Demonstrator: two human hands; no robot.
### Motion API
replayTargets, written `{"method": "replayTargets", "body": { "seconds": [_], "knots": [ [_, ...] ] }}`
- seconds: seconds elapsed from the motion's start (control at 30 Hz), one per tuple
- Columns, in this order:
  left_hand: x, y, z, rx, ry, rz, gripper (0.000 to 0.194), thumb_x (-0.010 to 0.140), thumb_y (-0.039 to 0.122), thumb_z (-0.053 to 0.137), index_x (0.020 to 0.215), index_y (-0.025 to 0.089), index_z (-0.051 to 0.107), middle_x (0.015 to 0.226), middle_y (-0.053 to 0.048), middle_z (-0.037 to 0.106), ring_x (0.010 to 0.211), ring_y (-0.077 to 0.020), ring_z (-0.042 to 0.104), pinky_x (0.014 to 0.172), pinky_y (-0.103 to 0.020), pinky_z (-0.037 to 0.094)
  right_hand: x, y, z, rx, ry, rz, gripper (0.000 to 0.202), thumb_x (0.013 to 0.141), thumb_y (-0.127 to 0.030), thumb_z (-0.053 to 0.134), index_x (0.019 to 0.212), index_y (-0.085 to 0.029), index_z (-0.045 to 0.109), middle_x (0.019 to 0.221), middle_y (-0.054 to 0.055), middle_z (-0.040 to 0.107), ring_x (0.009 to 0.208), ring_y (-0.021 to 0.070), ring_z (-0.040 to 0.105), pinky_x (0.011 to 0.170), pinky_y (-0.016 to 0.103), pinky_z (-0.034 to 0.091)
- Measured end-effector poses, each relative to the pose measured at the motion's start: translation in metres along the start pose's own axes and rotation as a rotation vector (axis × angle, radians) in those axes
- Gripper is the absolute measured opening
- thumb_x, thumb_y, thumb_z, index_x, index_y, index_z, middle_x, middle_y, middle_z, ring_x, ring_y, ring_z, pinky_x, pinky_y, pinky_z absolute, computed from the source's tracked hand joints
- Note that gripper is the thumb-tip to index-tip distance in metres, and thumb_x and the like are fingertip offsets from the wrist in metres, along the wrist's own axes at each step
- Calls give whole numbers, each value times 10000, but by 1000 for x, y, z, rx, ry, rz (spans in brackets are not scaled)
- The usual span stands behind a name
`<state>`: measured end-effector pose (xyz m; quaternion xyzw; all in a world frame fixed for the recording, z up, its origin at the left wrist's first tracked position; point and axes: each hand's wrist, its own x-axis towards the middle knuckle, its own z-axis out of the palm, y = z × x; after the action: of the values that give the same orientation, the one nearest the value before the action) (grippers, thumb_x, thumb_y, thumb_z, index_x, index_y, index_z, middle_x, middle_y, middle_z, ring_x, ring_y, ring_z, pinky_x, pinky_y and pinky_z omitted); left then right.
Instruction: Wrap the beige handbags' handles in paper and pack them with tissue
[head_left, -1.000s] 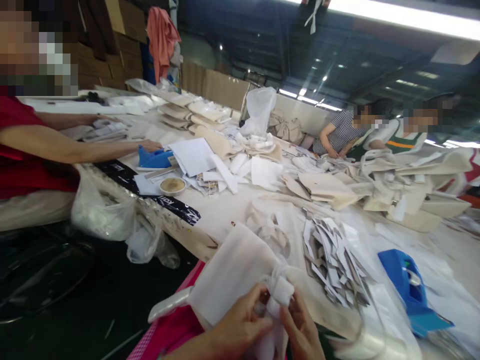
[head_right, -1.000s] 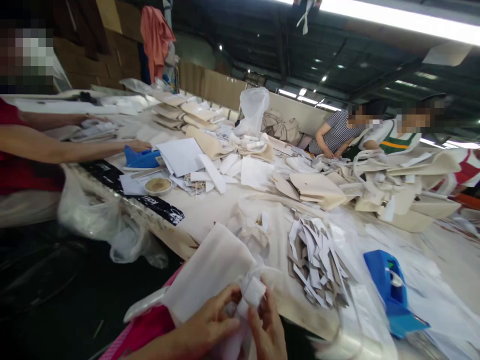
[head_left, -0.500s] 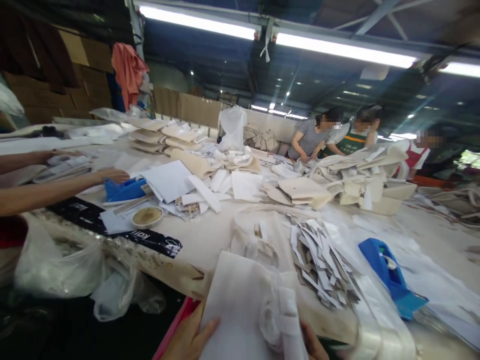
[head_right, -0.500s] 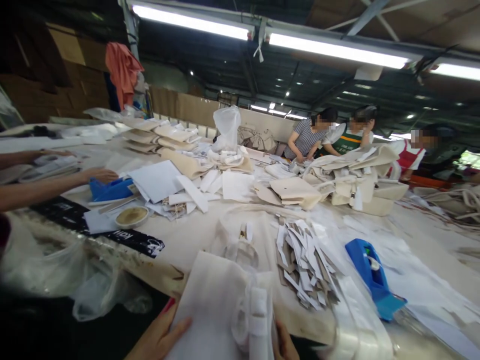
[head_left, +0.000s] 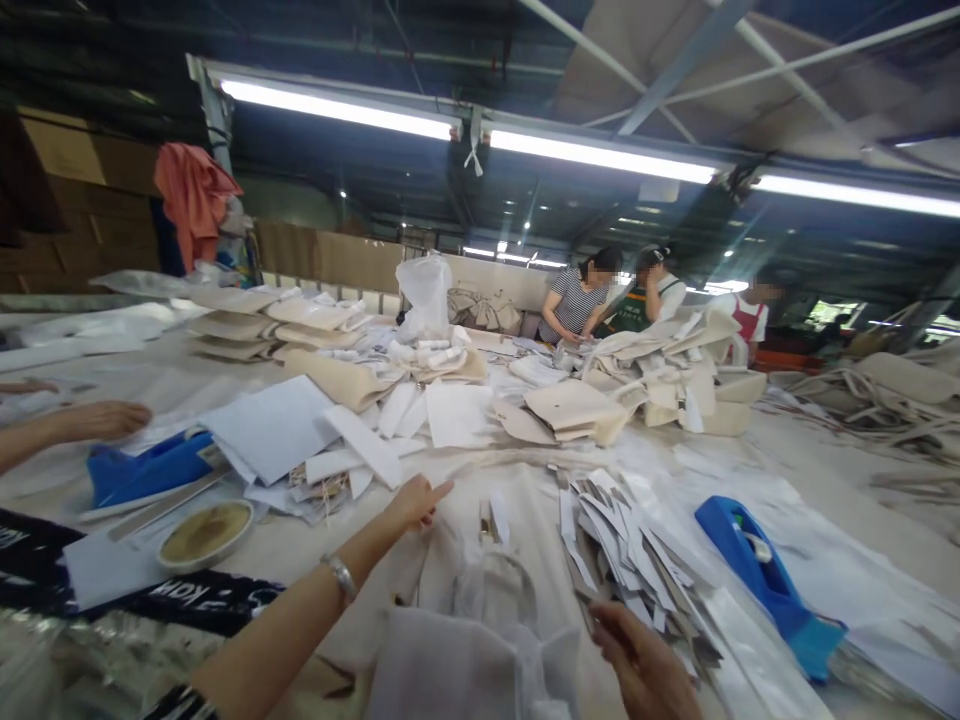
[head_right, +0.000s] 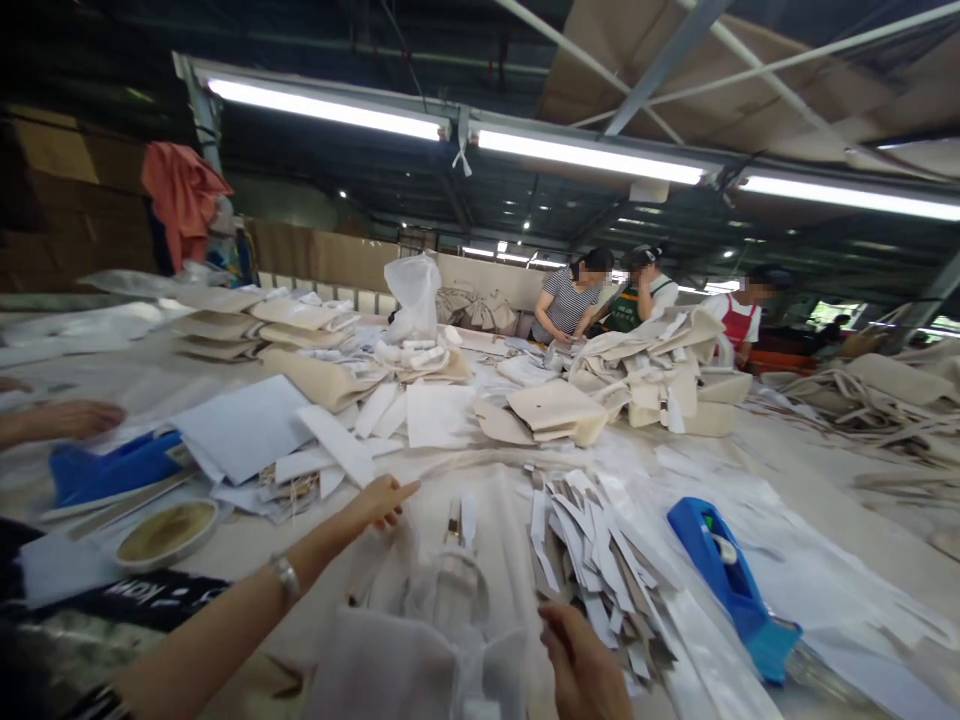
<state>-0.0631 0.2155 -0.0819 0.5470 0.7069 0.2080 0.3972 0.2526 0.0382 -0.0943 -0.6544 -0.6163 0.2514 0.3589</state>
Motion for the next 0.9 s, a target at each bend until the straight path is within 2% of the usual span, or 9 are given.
{"method": "replayTargets", "body": {
  "seconds": [0.13,0.2,0.3,0.43,0.5,0.57,0.67,0.77,0.9],
  "knots": [
    [36,15,19,85,-18,-21,228,912,336,595,813,132,577,630,43,553,488,-86,504,503,-228,447,92,-31,7,-236,-65,-131,318,877,-202,424,1096,-171,652,900,61,715,807,182,667,751,243,512],
    [40,16,19,100,43,56,134,858,219,623,776,145,547,595,56,514,488,-98,491,501,-229,412,142,-38,18,-438,-19,-160,409,817,-74,440,1179,-141,619,1073,94,681,957,187,636,845,247,477],
    [32,19,11,94,172,248,140,754,118,591,705,186,479,576,57,466,573,-143,521,551,-244,366,208,-44,33,-551,45,-173,604,757,3,480,1348,-122,507,1332,156,537,1204,263,489,970,328,395],
    [5,28,-3,49,255,493,51,792,218,513,774,217,465,645,53,511,672,-159,537,646,-247,378,266,-58,46,-639,-20,-229,783,734,32,537,1454,-239,389,1445,105,450,1290,280,384,1019,384,315],
    [-11,35,-9,-20,268,604,72,834,288,504,826,221,482,701,47,544,690,-149,537,678,-243,392,283,-66,50,-661,-101,-249,663,770,-21,594,1385,-241,480,1339,89,555,1249,262,436,1022,398,313],
    [-23,42,-14,-129,297,709,121,854,332,522,841,214,501,737,33,554,697,-143,530,676,-240,394,293,-75,49,-677,-173,-253,390,838,-152,633,1225,-194,604,1170,76,644,1143,243,529,1001,423,353],
    [-29,50,-18,-339,290,757,163,833,340,588,846,199,507,761,10,594,694,-140,540,648,-236,397,299,-96,32,-692,-189,-253,197,902,-290,601,1019,-146,666,1028,72,676,1005,227,603,935,426,416],
    [-29,52,-22,-475,200,688,243,799,355,633,915,187,503,784,-12,671,593,-122,528,553,-220,377,292,-129,-7,-694,-77,-274,197,930,-185,510,1033,-122,666,1057,143,675,1043,263,599,880,390,420],
    [-35,57,-31,-467,125,666,273,779,362,650,945,152,597,801,-47,727,548,-119,533,501,-209,352,262,-188,-73,-700,75,-320,256,899,-55,466,1074,-57,653,1144,214,624,1176,336,523,934,470,367]
  ]
}}
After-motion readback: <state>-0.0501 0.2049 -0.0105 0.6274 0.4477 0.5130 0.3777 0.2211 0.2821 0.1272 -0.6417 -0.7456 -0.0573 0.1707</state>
